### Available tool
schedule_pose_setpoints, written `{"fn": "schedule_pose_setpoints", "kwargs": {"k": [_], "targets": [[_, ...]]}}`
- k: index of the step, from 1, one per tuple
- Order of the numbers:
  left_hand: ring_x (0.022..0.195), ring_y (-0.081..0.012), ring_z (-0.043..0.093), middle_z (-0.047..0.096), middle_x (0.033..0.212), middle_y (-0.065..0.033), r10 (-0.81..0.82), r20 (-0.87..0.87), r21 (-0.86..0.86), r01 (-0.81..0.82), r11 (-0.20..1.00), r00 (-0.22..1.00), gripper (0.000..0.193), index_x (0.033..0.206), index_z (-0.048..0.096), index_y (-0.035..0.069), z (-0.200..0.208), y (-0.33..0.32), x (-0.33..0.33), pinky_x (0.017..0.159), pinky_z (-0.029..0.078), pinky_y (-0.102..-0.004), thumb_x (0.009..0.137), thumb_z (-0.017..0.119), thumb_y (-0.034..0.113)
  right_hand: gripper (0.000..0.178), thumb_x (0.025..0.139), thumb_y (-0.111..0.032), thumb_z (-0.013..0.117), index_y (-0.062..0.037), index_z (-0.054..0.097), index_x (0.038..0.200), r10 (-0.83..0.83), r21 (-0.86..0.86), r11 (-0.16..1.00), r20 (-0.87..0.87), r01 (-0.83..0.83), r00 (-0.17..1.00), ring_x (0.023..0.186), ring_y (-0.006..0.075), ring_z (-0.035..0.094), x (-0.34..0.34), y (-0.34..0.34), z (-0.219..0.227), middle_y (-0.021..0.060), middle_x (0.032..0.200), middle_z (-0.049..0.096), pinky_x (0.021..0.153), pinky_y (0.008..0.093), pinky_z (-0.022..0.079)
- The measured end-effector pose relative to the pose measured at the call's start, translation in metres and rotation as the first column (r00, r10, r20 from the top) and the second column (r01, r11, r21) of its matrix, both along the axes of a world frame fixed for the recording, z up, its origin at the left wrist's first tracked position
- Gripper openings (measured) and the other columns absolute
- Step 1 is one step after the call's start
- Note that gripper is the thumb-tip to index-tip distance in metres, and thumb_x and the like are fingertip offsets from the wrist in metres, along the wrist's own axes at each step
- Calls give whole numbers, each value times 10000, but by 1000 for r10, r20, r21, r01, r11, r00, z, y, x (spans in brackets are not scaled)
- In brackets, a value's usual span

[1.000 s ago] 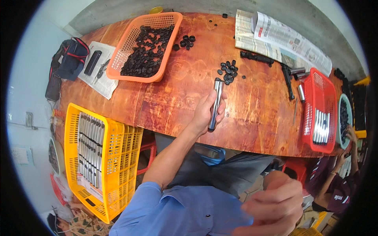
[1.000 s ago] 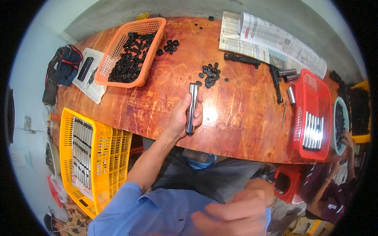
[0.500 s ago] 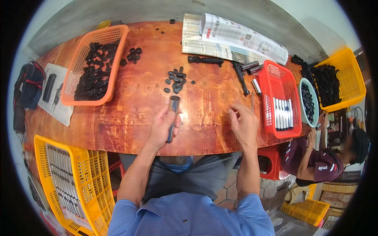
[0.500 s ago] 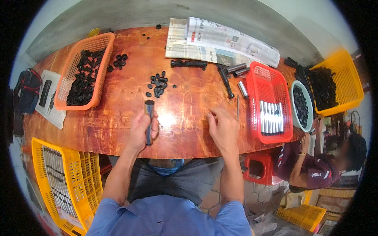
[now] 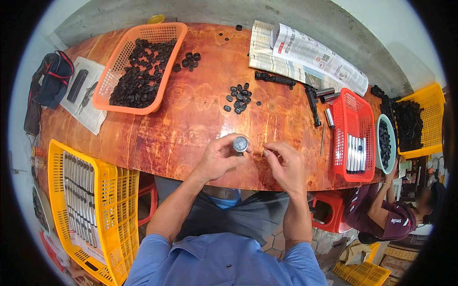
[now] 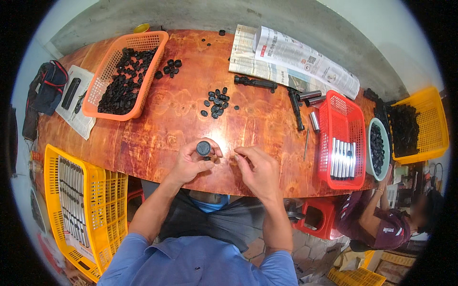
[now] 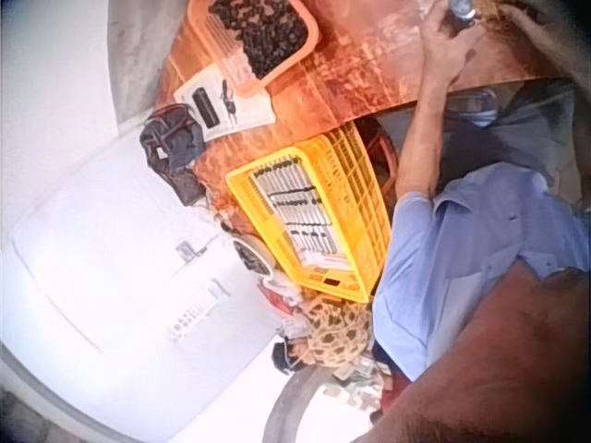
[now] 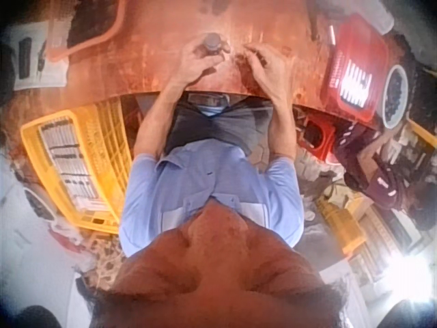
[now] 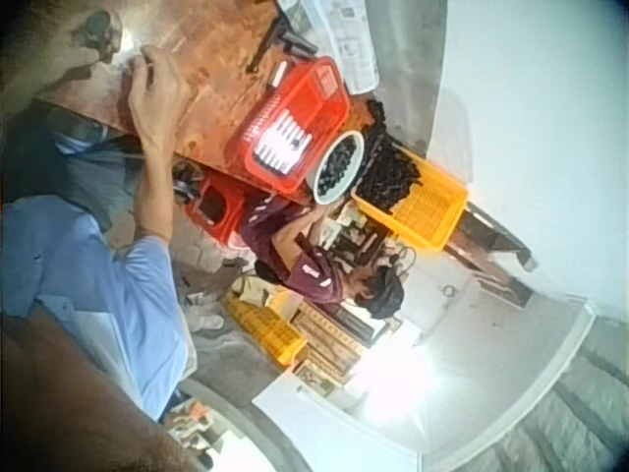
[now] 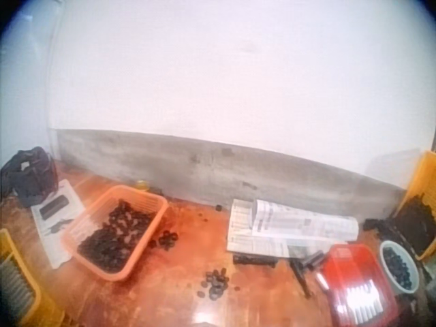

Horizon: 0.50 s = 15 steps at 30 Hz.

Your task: The person repeatedly picks small black circular pieces from a table and inserts them into a silver cylindrical tube. After filling the tube, they place it into a yellow basket and pick up another tube to continue the process.

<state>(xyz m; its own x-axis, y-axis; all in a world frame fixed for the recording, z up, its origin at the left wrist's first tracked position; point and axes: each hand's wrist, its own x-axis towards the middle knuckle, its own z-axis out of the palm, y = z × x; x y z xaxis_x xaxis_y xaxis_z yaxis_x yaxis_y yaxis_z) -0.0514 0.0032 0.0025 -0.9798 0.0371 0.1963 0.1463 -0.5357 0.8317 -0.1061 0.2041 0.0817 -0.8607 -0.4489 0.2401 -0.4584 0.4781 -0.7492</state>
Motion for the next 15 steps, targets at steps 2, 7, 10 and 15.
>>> {"fn": "schedule_pose_setpoints", "kwargs": {"k": [2, 7, 10, 15], "targets": [[1028, -149, 633, 646, 1111, -63, 9, 7, -13, -9, 1000, 1000, 401, 1255, 598, -18, 0, 1, 0, 919, 531, -313, 871, 699, -72, 131, 868, -39, 715, 0, 741, 991, -24, 9, 1000, 3, 24, 1000, 784, 279, 719, 0, 1, -2, 161, 910, 731, 665, 345, 555], [846, -170, 625, 652, 987, -93, 58, 124, 36, -62, 997, 991, 426, 1258, 546, 8, -1, -3, 4, 728, 515, -308, 894, 710, 157, 128, 875, -78, 711, -10, 738, 980, -221, 163, 956, -140, 242, 965, 789, 311, 710, -18, 29, -7, 176, 918, 729, 698, 375, 555], [723, -104, 576, 617, 915, -56, 44, 101, 148, -58, 987, 994, 372, 1257, 570, -3, 3, 0, 4, 554, 431, -228, 936, 654, 163, 133, 879, -90, 704, -16, 731, 986, -308, 167, 927, -176, 337, 935, 805, 339, 703, -29, 51, -13, 189, 920, 722, 709, 401, 551], [688, -111, 568, 610, 855, -62, -7, 48, 107, 1, 994, 999, 553, 1286, 543, -3, -7, 0, -2, 546, 438, -239, 973, 668, 435, 154, 884, -60, 666, -19, 696, 1030, -358, 279, 826, -413, 490, 838, 850, 381, 693, -63, 88, -24, 205, 941, 704, 720, 465, 544]]}}
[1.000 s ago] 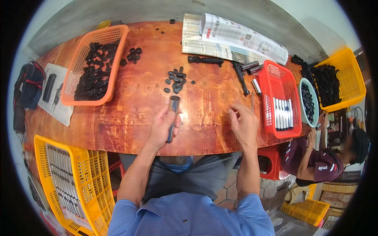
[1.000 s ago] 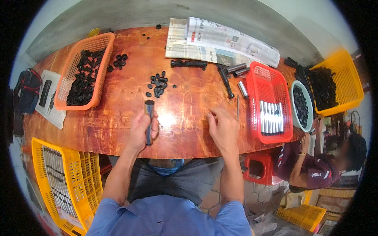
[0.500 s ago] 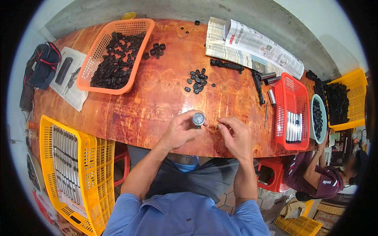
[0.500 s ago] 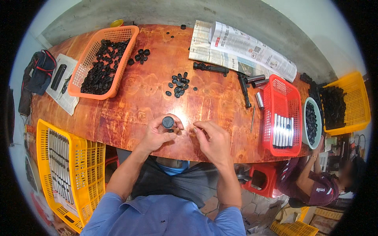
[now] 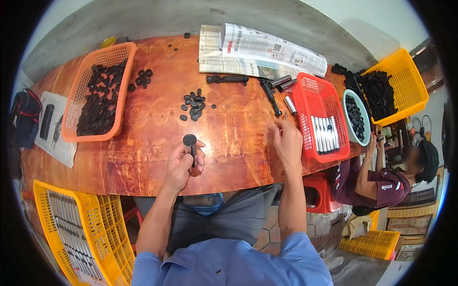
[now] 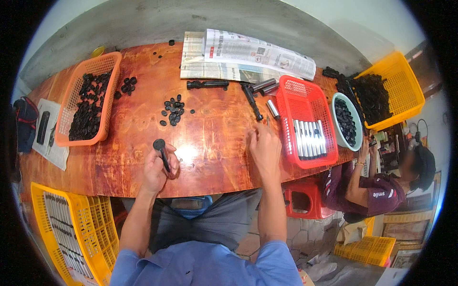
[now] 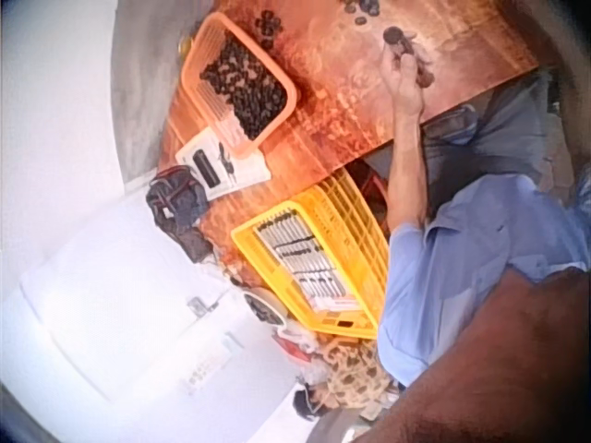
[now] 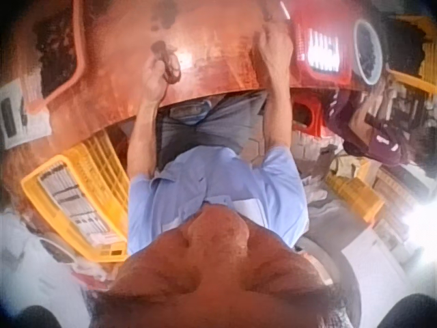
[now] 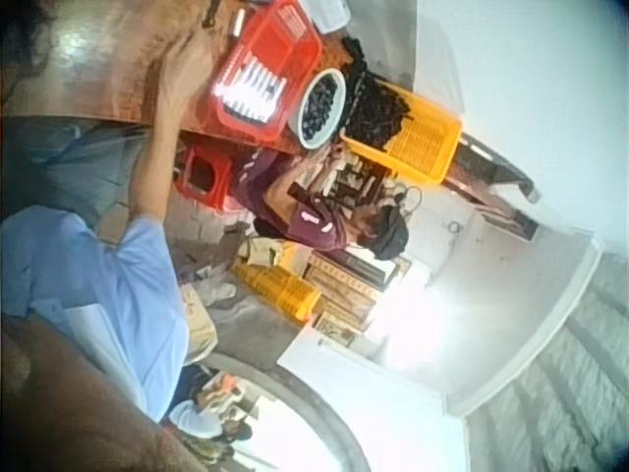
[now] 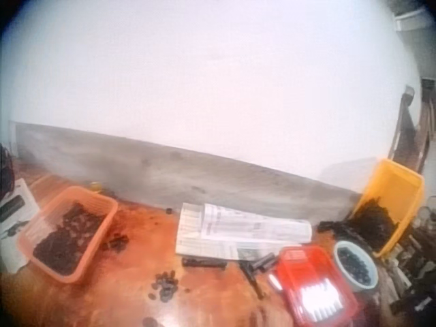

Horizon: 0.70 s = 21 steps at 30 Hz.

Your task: The person repeatedly picks small black circular pieces from a table and inserts them into a silver cylindrical tube. After filling the tube, they place it into a yellow basket and pick up another tube to continue the process.

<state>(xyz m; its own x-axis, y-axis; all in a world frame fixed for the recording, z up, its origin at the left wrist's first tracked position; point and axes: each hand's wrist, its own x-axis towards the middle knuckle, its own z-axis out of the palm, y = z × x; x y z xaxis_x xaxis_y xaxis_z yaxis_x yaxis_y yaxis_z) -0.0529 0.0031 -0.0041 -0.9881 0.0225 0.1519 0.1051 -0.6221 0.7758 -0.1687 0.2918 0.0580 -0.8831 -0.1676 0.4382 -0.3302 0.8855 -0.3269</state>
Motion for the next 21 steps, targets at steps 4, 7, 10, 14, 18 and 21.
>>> {"fn": "schedule_pose_setpoints", "kwargs": {"k": [4, 7, 10, 14, 18, 21], "targets": [[701, -117, 587, 603, 854, -61, -35, 19, 30, 34, 999, 999, 626, 1292, 536, -14, 3, 0, 1, 564, 473, -258, 951, 681, 491, 123, 886, 17, 589, 44, 628, 999, -136, 137, 980, -84, 146, 987, 847, 444, 665, -41, 25, -15, 264, 932, 667, 745, 521, 535], [761, -126, 614, 613, 913, -67, -89, 42, 71, 86, 994, 995, 625, 1342, 512, -25, 3, -2, 3, 633, 506, -268, 952, 690, 431, 79, 886, 44, 549, 56, 578, 958, -122, 271, 950, -134, 155, 983, 881, 444, 662, -74, 25, -17, 267, 942, 656, 746, 520, 541], [885, -139, 641, 625, 1037, -76, -174, 100, 100, 164, 981, 980, 642, 1451, 448, -26, 13, -2, 0, 754, 524, -277, 936, 682, 278, 157, 924, -88, 567, 61, 610, 948, -220, 334, 919, -8, 210, 976, 838, 467, 682, -114, 36, -38, 290, 904, 676, 741, 549, 548], [957, -155, 646, 632, 1103, -83, -192, 146, 69, 183, 981, 971, 662, 1488, 420, -17, 13, -5, 0, 847, 512, -295, 910, 673, 183, 116, 858, -6, 573, 59, 644, 923, -213, 402, 895, 1, 195, 977, 815, 450, 704, -124, 32, -37, 276, 894, 677, 725, 515, 584], [943, -172, 636, 633, 1086, -95, -230, 114, 182, 207, 961, 966, 663, 1505, 392, -31, 16, -7, -1, 884, 496, -311, 936, 649, 192, 130, 884, -33, 576, 55, 652, 940, -239, 418, 885, 30, 205, 971, 866, 466, 695, -125, 28, -34, 291, 1013, 649, 756, 532, 574], [903, -182, 630, 633, 1053, -108, -272, 96, 298, 233, 926, 957, 670, 1504, 374, -56, 17, -9, -1, 852, 503, -319, 982, 625, 279, 136, 889, -45, 585, 48, 638, 974, -236, 449, 873, 50, 189, 970, 869, 466, 694, -128, 27, -36, 290, 1020, 643, 755, 535, 571]]}}
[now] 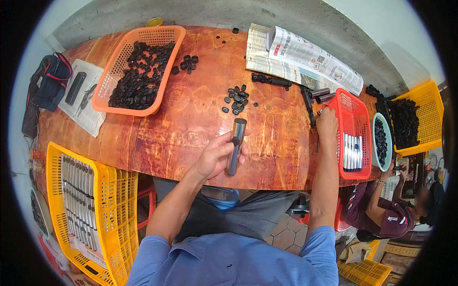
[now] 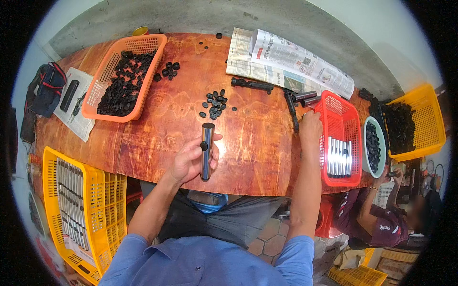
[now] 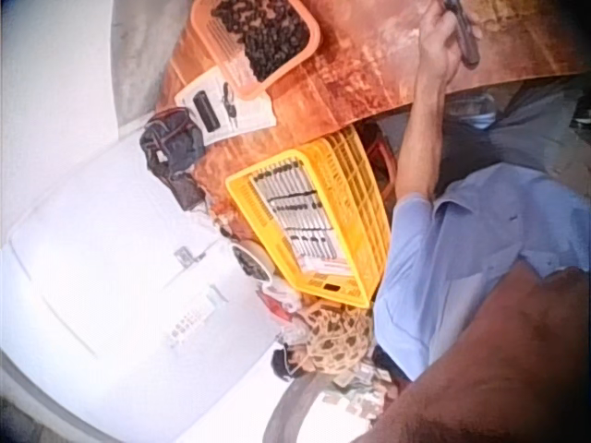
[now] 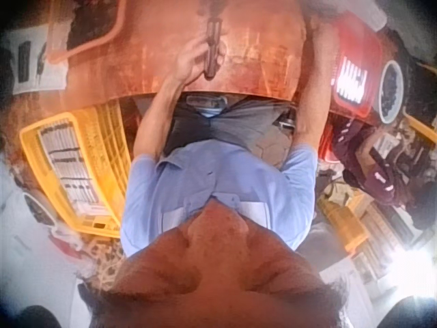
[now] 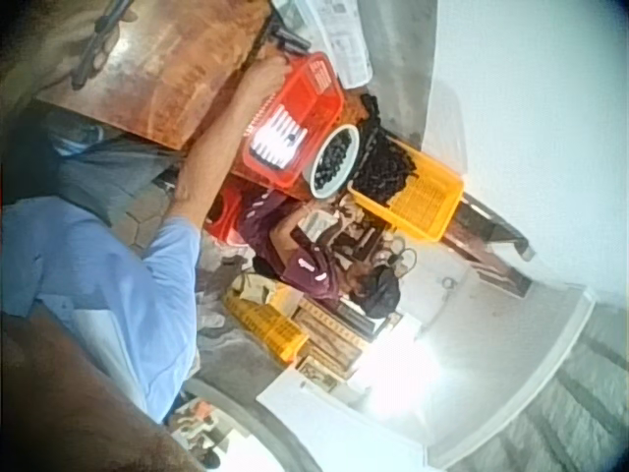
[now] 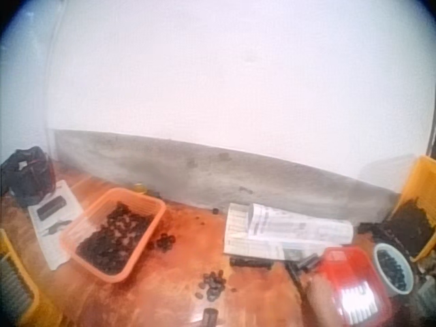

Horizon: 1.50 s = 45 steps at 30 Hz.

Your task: The person repeatedly picks small black circular pieces from a table and inserts them into a silver cylindrical tube. After filling the tube, they place it into a yellow basket and pick up another tube to continue the process.

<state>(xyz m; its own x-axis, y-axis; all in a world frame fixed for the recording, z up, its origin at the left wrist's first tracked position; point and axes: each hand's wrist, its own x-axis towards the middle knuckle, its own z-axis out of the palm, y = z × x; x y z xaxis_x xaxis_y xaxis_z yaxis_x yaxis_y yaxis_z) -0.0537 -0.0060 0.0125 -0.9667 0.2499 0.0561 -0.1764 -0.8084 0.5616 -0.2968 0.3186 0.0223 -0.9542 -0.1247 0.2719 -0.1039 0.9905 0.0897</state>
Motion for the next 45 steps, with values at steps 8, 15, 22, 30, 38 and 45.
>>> {"fn": "schedule_pose_setpoints", "kwargs": {"k": [8, 15, 22, 30, 38, 45], "targets": [[766, -155, 616, 638, 974, -94, -11, -19, 16, 11, 1000, 1000, 590, 1433, 467, -40, -7, 1, -2, 707, 501, -278, 1011, 611, 346, 149, 907, -27, 583, 26, 571, 1045, 60, -43, 997, -132, -66, 989, 865, 404, 699, 9, 3, 8, 241, 974, 674, 734, 505, 560], [716, -85, 571, 617, 912, -25, -122, -18, -384, 106, 917, 992, 373, 1222, 603, -5, -5, -1, 5, 637, 462, -220, 968, 674, 259, 246, 995, -104, 600, -14, 560, 1221, 489, -997, 67, -7, -46, 872, 792, 94, 643, 116, -53, 96, 95, 1092, 695, 656, 250, 522], [690, -123, 551, 598, 860, -47, -176, -13, -421, 154, 894, 984, 584, 1091, 604, -12, 2, 8, 7, 607, 438, -252, 859, 790, 491, 290, 972, -84, 641, -10, 527, 1228, 764, -954, -262, -115, 143, 635, 815, 94, 630, 174, -102, 100, 132, 1167, 669, 693, 225, 530], [679, -111, 539, 585, 844, -39, -152, -39, -430, 121, 895, 988, 532, 1039, 602, -9, 5, 10, 8, 592, 424, -246, 882, 777, 469, 278, 985, -90, 641, -13, 516, 1222, 792, -965, -197, -53, 172, 609, 894, 94, 610, 175, -103, 100, 106, 1176, 641, 741, 235, 512], [675, -113, 547, 586, 847, -43, -162, -43, -431, 128, 893, 986, 447, 1012, 593, -2, 8, 11, 8, 594, 435, -245, 920, 754, 404, 310, 974, -73, 660, -11, 495, 1230, 780, -966, -203, -59, 162, 624, 892, 92, 610, 175, -107, 93, 95, 1141, 635, 727, 228, 509], [673, -110, 549, 586, 851, -46, -156, -38, -417, 126, 900, 987, 377, 992, 587, 2, 1, 11, 8, 593, 440, -246, 935, 745, 339, 295, 974, -62, 664, -7, 487, 1204, 760, -966, -207, -59, 155, 647, 828, 83, 599, 177, -110, 94, 85, 1074, 630, 664, 215, 495]]}}
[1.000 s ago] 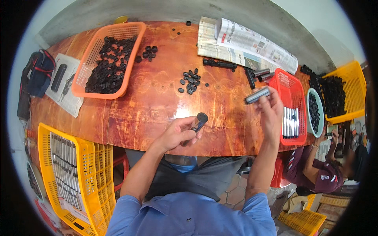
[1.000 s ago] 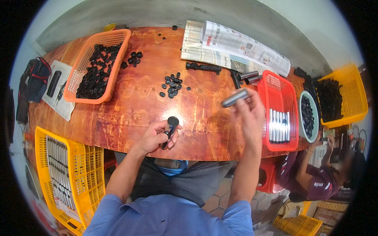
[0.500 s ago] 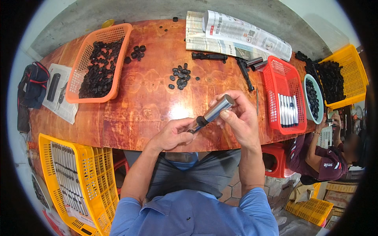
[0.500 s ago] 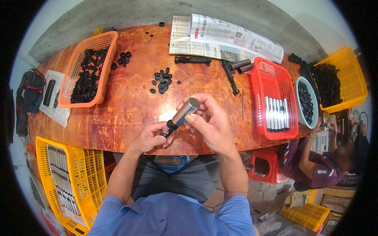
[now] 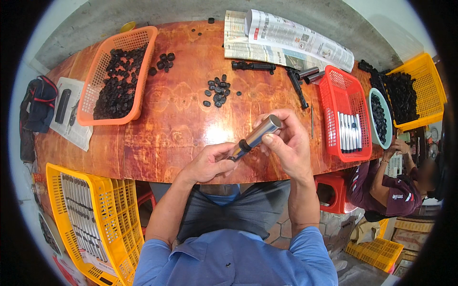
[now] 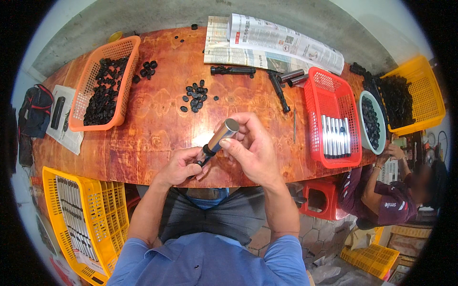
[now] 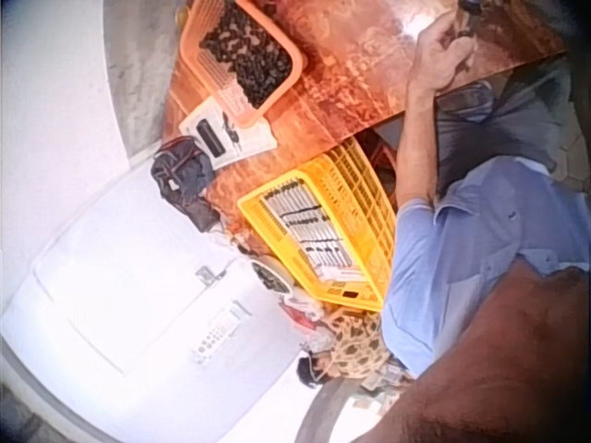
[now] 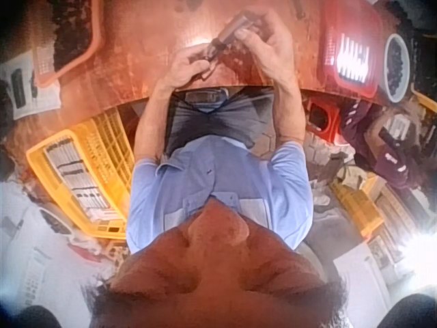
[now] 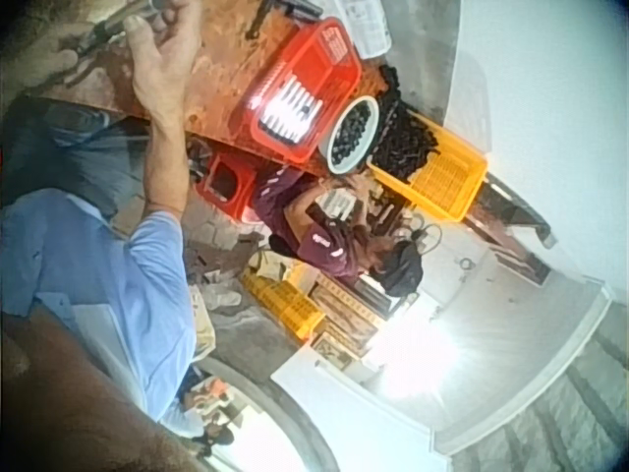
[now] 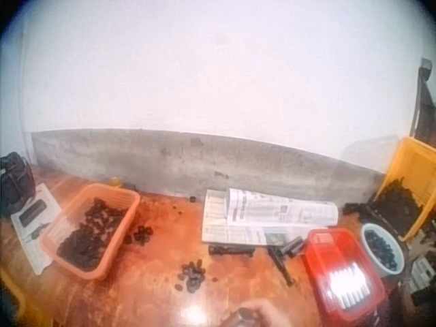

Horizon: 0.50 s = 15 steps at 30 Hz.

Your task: The person repeatedly picks small black circular pieces from a table and inserts them into a silver cylindrical tube. After filling the tube, they place it into a yellow basket and pick up another tube to continue the process.

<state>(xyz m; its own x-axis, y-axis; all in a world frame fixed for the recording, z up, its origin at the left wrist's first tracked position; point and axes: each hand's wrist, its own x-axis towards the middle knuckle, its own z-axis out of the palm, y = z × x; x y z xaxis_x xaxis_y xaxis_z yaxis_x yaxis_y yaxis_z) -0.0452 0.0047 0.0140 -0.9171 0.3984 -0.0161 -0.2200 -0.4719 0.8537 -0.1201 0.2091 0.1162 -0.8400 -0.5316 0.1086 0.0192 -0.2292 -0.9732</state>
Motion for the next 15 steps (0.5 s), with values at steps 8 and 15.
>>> {"fn": "schedule_pose_setpoints", "kwargs": {"k": [8, 15], "targets": [[737, -54, 515, 563, 917, 19, -40, -12, 10, 40, 999, 999, 479, 1415, 518, -26, -8, -3, 0, 652, 446, -223, 978, 658, 111, 307, 943, 18, 664, -7, 479, 1187, -87, -1, 996, 49, 88, 995, 778, 69, 590, 6, -6, 1, 61, 994, 614, 622, 194, 481], [727, -52, 523, 566, 914, 17, -50, 22, -21, 51, 998, 998, 473, 1409, 520, -26, -3, -4, 0, 637, 446, -221, 958, 643, 51, 311, 936, 19, 673, -8, 479, 1178, -100, 15, 995, 51, 99, 994, 804, 67, 602, 8, -9, 2, 54, 1001, 608, 632, 197, 487]]}}
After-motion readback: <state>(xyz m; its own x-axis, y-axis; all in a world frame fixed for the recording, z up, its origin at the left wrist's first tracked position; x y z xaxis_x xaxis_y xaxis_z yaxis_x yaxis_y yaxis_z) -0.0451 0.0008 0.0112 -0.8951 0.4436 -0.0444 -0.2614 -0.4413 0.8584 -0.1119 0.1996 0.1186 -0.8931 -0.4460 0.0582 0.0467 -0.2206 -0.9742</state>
